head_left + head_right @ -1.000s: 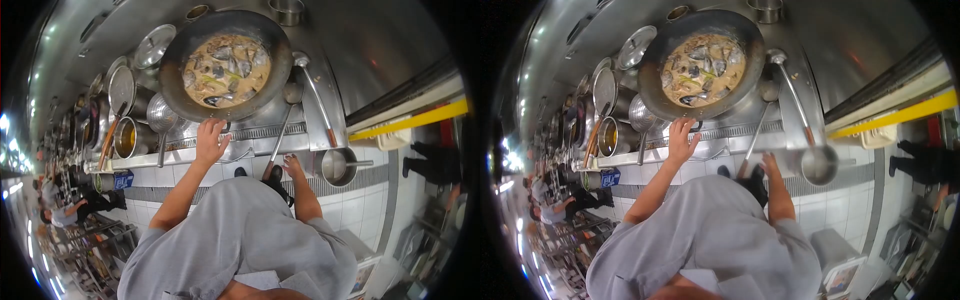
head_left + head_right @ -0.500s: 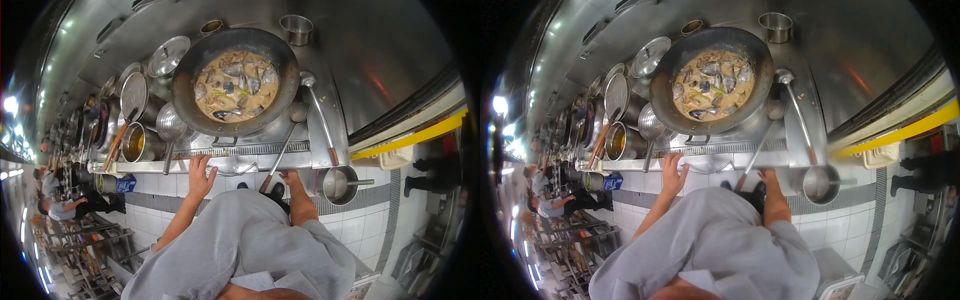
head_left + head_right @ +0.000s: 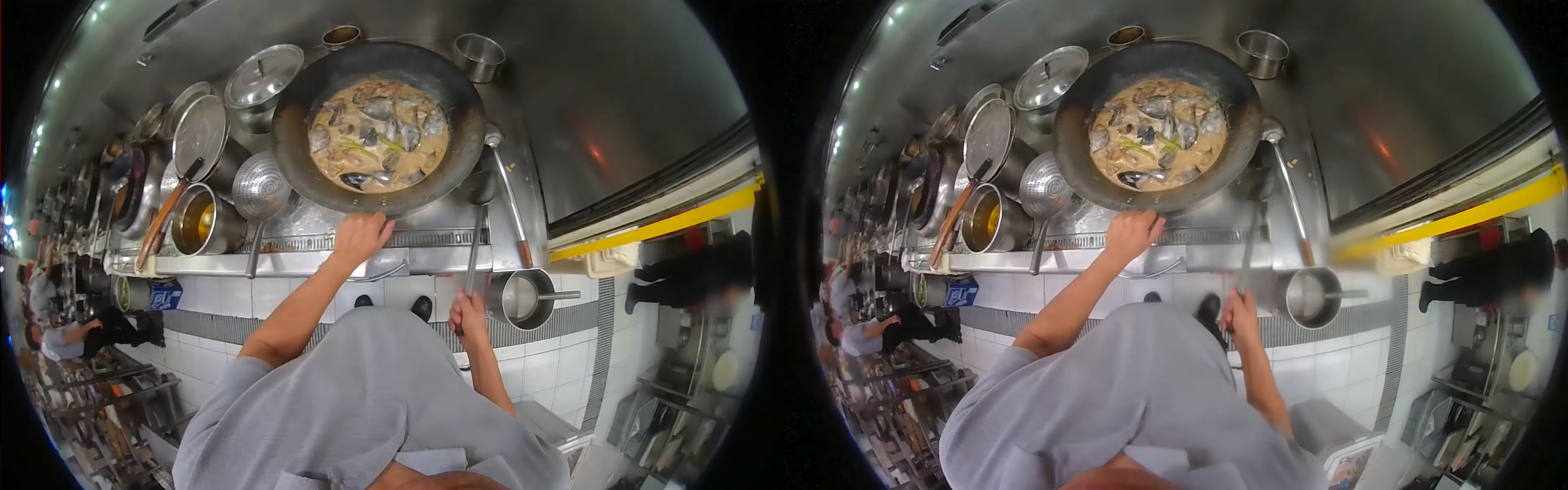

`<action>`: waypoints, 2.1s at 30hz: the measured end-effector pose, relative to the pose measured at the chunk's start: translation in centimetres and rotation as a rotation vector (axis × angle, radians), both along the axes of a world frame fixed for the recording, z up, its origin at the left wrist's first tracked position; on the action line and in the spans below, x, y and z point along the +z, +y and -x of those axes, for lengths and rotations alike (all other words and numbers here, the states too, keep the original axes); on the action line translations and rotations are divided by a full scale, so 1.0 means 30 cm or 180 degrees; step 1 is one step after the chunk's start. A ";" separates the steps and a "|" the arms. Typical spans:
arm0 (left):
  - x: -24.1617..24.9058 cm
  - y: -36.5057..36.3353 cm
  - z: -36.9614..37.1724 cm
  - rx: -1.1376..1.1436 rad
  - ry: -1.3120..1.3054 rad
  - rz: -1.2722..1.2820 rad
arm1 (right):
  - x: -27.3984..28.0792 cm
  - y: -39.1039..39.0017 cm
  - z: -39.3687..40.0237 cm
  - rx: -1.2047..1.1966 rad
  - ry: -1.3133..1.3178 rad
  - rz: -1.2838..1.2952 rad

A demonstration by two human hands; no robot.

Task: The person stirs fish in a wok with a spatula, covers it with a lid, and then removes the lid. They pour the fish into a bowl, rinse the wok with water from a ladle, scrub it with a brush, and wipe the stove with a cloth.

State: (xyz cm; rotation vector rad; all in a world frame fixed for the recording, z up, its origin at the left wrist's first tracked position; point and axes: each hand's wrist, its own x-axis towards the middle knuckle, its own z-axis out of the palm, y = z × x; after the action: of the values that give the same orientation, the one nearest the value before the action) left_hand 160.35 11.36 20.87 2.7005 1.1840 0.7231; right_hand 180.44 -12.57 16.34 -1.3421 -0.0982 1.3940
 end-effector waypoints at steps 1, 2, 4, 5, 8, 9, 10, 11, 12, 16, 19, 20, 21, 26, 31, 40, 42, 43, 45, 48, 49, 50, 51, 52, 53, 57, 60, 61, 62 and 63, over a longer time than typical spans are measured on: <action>-0.016 0.004 0.004 0.0021 -0.0003 0.0009 | 0.044 -0.043 0.005 0.0012 -0.0257 -0.0028; -0.036 0.007 0.007 0.0057 -0.0014 0.0022 | 0.076 -0.093 0.007 0.0041 -0.0521 -0.0054; -0.115 0.039 0.003 -0.0069 -0.0214 -0.0180 | 0.118 -0.121 -0.034 0.0335 -0.1197 -0.0168; -0.159 0.045 0.005 -0.0139 -0.0295 -0.0269 | 0.137 -0.110 -0.094 0.0597 -0.1606 -0.0245; -0.232 0.045 -0.003 -0.0056 -0.0497 -0.0210 | 0.235 -0.009 -0.293 0.1229 -0.3094 0.0217; -0.203 0.034 0.016 -0.0003 -0.0464 -0.0166 | 0.253 0.028 -0.366 0.1314 -0.4111 0.0242; -0.150 0.023 0.048 0.0051 -0.0431 -0.0122 | 0.338 0.071 -0.411 0.1372 -0.4309 0.0239; -0.115 0.026 0.068 0.0104 -0.0399 -0.0078 | 0.447 0.113 -0.449 0.1431 -0.4507 0.0238; -0.103 0.050 0.068 0.0025 -0.0397 -0.0164 | 0.514 0.159 -0.502 0.1547 -0.4640 -0.0004; -0.142 0.055 0.073 -0.0027 -0.0452 -0.0255 | 0.824 0.389 -0.486 0.2277 -0.4337 0.0459; -0.029 0.045 0.097 -0.0045 -0.0475 -0.0313 | 1.024 0.550 -0.443 0.2823 -0.4534 0.0959; -0.003 0.023 0.125 -0.0028 -0.0433 -0.0288 | 1.063 0.602 -0.457 0.2923 -0.4580 0.1106; -0.015 0.012 0.136 -0.0053 -0.0414 -0.0299 | 1.098 0.662 -0.464 0.3045 -0.4631 0.1226; -0.038 0.050 0.138 -0.0035 -0.0516 -0.0427 | 1.166 0.915 -0.406 0.3980 -0.4851 0.1891; -0.066 0.093 0.192 -0.0128 -0.0520 -0.0546 | 1.047 0.999 -0.483 0.4129 -0.4388 0.1819; -0.225 0.141 0.130 0.0095 -0.0418 -0.0300 | 0.725 0.928 -0.596 0.3078 -0.4159 0.0868; -0.253 0.123 0.124 0.0102 -0.0388 -0.0290 | 0.646 0.932 -0.606 0.2969 -0.4142 0.0664; -0.222 0.120 0.102 0.0049 -0.0476 -0.0399 | 0.611 0.948 -0.611 0.2897 -0.4186 0.0528; -0.145 0.051 0.106 0.0029 -0.0594 -0.0491 | 0.564 0.993 -0.637 0.2968 -0.4085 0.0429; -0.230 0.084 0.080 0.0260 -0.0343 -0.0412 | 0.520 1.056 -0.647 0.3122 -0.3915 0.0235; -0.195 0.060 0.075 0.0289 -0.0377 -0.0473 | 0.523 1.089 -0.642 0.3121 -0.3876 0.0134; -0.128 0.038 0.069 0.0308 -0.0416 -0.0540 | 0.533 1.133 -0.654 0.3107 -0.3843 0.0036; -0.103 0.021 0.064 0.0341 -0.0436 -0.0574 | 0.531 1.177 -0.669 0.3182 -0.3848 0.0036; -0.116 0.001 0.057 0.0269 -0.0486 -0.0537 | 0.514 1.217 -0.669 0.3321 -0.3818 0.0041; -0.112 0.010 0.054 0.0218 -0.0536 -0.0563 | 0.507 1.266 -0.663 0.3445 -0.3820 -0.0020; -0.193 0.038 0.018 0.0370 -0.0522 -0.0625 | 0.484 1.400 -0.651 0.3582 -0.3790 -0.0654; -0.112 0.011 0.024 0.0223 -0.0432 -0.0569 | 0.545 1.454 -0.565 0.3718 -0.4713 -0.0665; -0.140 0.037 0.015 0.0276 -0.0366 -0.0588 | 0.579 1.489 -0.541 0.3699 -0.5071 -0.0829; -0.207 0.068 -0.011 0.0302 -0.0314 -0.0610 | 0.583 1.520 -0.528 0.3621 -0.5547 -0.1353; -0.250 0.061 -0.028 0.0319 -0.0271 -0.0584 | 0.556 1.530 -0.516 0.3546 -0.5992 -0.1844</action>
State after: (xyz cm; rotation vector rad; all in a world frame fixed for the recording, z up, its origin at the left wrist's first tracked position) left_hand 161.19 13.20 13.36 2.7373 1.2999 0.9967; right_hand 195.93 33.34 33.03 -1.6161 -2.5036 0.1950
